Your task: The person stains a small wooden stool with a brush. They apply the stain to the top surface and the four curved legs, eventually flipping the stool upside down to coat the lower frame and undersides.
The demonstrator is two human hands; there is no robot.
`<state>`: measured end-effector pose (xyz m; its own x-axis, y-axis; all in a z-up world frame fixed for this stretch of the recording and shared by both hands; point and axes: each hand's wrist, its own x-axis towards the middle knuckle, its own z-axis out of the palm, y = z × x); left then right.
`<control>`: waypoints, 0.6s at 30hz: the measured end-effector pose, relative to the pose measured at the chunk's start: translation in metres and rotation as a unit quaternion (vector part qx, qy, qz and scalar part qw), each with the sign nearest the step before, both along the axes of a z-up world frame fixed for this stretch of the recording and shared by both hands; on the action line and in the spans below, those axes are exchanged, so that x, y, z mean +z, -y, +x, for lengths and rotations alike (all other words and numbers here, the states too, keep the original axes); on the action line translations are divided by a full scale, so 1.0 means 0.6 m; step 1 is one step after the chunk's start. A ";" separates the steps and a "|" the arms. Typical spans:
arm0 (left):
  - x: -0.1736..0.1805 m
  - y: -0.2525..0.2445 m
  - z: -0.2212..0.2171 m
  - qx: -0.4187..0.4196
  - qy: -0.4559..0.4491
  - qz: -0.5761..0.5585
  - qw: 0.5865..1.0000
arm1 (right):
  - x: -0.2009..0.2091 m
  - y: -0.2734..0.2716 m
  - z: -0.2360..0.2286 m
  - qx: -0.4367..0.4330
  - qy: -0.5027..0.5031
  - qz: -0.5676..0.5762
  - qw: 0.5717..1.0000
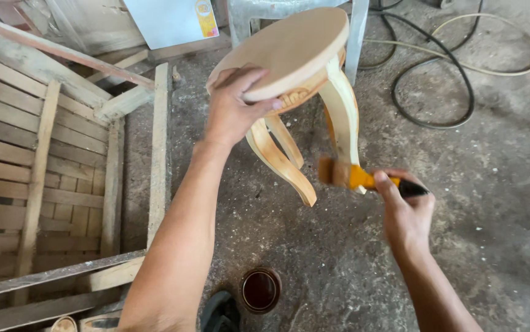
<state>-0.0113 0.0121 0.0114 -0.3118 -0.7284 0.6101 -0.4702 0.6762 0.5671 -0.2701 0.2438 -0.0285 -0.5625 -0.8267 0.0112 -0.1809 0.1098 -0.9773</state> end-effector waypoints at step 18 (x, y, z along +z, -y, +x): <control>0.116 -0.100 -0.048 0.065 0.356 0.095 0.927 | -0.100 0.130 -0.054 -0.008 -0.225 0.191 0.956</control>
